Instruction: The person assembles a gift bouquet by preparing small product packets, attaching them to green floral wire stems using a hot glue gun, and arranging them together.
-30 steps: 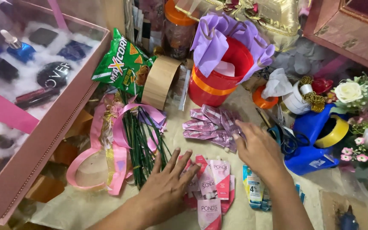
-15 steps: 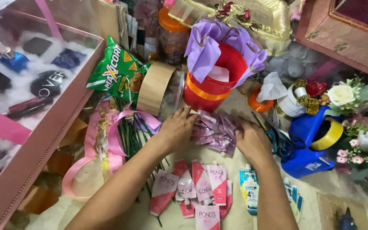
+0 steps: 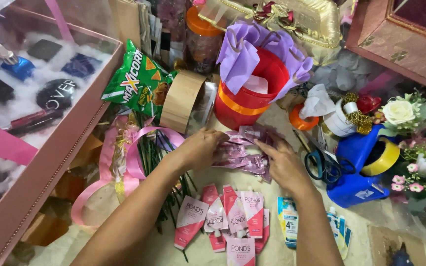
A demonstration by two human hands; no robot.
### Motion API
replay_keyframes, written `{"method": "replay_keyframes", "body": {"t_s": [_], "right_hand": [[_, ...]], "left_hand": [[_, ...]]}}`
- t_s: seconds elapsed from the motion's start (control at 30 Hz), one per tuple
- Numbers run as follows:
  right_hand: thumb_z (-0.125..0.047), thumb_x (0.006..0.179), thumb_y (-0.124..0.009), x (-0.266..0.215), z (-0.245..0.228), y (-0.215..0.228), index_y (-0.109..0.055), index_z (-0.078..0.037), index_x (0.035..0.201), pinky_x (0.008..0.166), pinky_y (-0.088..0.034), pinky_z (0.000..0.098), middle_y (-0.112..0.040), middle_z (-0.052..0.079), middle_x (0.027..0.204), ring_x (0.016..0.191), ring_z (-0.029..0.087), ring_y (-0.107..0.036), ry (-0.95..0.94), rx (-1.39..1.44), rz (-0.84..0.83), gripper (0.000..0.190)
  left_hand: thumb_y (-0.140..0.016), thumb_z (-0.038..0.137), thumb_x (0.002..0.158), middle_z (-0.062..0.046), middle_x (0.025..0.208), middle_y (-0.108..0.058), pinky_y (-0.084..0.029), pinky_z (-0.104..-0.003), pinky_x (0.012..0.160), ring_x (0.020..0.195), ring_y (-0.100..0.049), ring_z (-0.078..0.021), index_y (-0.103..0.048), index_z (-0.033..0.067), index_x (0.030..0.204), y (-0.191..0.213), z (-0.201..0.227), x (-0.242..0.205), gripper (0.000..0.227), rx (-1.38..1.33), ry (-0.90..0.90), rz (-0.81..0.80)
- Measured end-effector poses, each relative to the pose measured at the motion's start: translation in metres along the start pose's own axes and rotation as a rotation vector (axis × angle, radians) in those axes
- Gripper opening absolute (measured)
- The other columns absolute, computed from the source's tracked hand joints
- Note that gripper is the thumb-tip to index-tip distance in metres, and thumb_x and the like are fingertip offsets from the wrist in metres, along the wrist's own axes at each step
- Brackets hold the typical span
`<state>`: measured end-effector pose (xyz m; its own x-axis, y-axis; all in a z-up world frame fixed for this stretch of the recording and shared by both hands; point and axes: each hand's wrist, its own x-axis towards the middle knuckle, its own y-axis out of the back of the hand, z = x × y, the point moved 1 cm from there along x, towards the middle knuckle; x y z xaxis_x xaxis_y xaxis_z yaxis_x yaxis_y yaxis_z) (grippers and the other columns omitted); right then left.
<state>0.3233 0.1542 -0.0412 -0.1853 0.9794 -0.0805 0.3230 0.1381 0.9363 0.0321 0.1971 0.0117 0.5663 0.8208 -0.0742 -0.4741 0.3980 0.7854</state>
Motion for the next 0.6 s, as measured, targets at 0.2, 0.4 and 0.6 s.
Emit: {"method": "replay_keyframes", "body": {"t_s": [0.2,0.4,0.6], "right_hand": [[-0.022,0.095,-0.051,-0.021,-0.04,0.069,-0.076,-0.034,0.123,0.099,-0.052,0.0504,-0.072,0.018,0.109,0.115,0.04,-0.066,-0.167,-0.019,-0.012,0.04],[-0.031,0.095,-0.051,-0.03,-0.078,0.08,-0.076,-0.031,0.126,0.093,-0.054,0.0528,-0.076,0.014,0.115,0.115,0.038,-0.069,-0.242,-0.035,-0.21,0.04],[-0.032,0.099,-0.048,-0.039,-0.101,0.088,-0.072,-0.025,0.132,0.087,-0.055,0.0517,-0.073,0.015,0.111,0.107,0.039,-0.07,-0.17,-0.074,-0.16,0.042]], "left_hand": [[-0.084,0.031,0.078,-0.02,0.125,-0.066,-0.058,-0.05,0.093,0.117,-0.061,-0.0426,-0.065,0.0073,0.132,-0.017,-0.006,0.007,0.062,0.108,-0.056,-0.026],[-0.084,0.028,0.081,-0.018,0.119,-0.067,-0.059,-0.045,0.09,0.114,-0.063,-0.0381,-0.065,0.0084,0.132,-0.038,-0.017,0.017,0.058,0.136,-0.063,0.045],[-0.079,0.02,0.083,-0.021,0.125,-0.063,-0.058,-0.053,0.087,0.112,-0.063,-0.0439,-0.06,0.0051,0.134,0.025,0.037,-0.027,0.057,0.079,-0.154,0.098]]}}
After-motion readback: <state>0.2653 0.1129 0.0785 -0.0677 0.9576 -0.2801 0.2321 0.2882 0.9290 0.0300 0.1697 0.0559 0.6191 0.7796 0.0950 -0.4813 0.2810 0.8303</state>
